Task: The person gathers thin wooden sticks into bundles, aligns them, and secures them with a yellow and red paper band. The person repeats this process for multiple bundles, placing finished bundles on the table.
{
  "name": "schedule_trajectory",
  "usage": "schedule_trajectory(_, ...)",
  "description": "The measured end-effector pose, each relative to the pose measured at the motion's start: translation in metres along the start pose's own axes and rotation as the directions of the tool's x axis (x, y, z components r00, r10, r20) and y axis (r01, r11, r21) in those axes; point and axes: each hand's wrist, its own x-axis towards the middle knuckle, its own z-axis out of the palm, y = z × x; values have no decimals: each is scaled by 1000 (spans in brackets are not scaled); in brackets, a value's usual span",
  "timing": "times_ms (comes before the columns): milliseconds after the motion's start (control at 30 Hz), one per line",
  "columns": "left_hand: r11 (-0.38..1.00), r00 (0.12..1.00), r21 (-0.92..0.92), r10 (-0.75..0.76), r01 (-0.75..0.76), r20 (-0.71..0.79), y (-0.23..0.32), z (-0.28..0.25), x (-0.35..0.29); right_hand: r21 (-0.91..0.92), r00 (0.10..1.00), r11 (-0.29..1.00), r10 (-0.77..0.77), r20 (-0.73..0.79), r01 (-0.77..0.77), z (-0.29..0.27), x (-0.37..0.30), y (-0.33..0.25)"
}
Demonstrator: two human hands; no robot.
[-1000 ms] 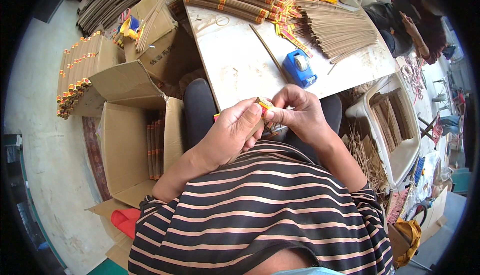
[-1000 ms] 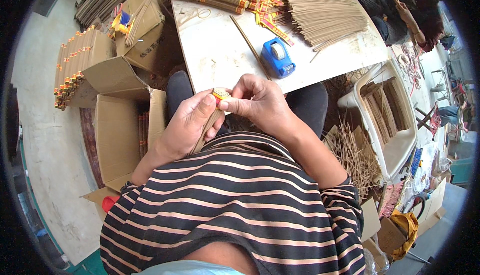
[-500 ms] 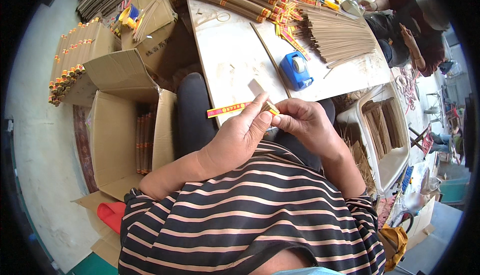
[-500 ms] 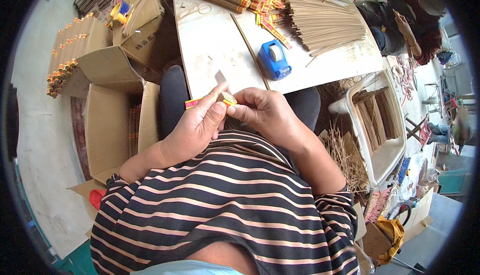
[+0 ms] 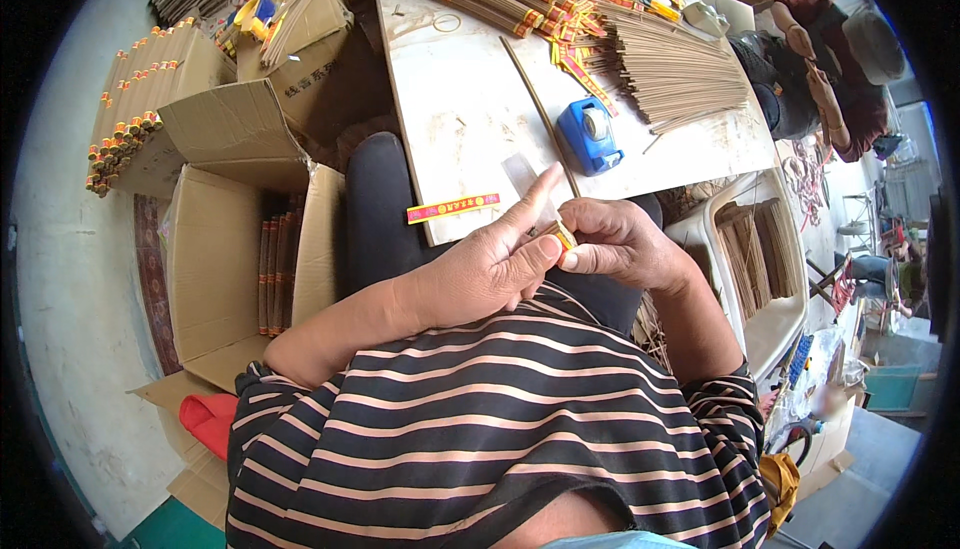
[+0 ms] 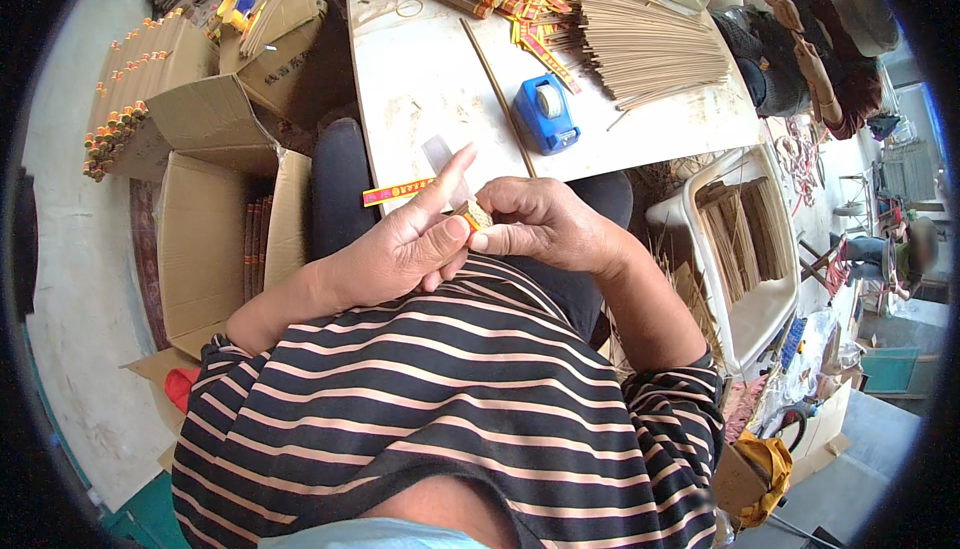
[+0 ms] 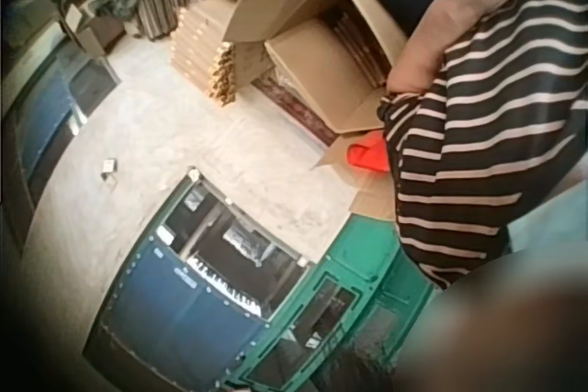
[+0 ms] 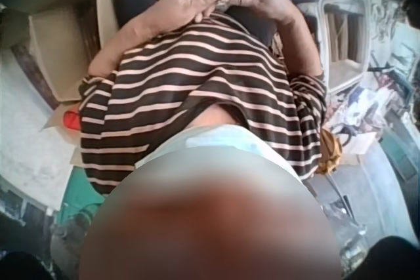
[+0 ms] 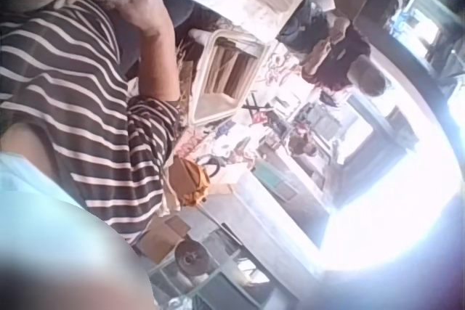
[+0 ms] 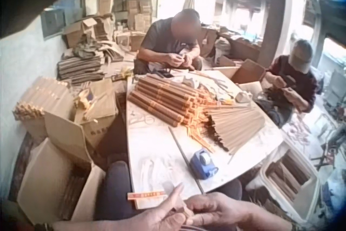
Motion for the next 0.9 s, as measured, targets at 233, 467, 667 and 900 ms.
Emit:
schedule_trajectory(233,995,998,-91,-44,40,-47,3,2,0,199,994,977,95,-57,-82,5,-3,-6)
schedule_trajectory(467,997,990,-72,-26,16,-139,5,1,-2,527,917,848,168,-361,52,34,1,8)
schedule_trajectory(667,1000,972,-28,-7,0,-236,8,7,-3,125,768,990,125,-628,-59,43,-2,-1)
schedule_trajectory(900,999,960,27,45,-39,-277,5,10,0,162,783,983,168,-600,-87,45,-5,-14)
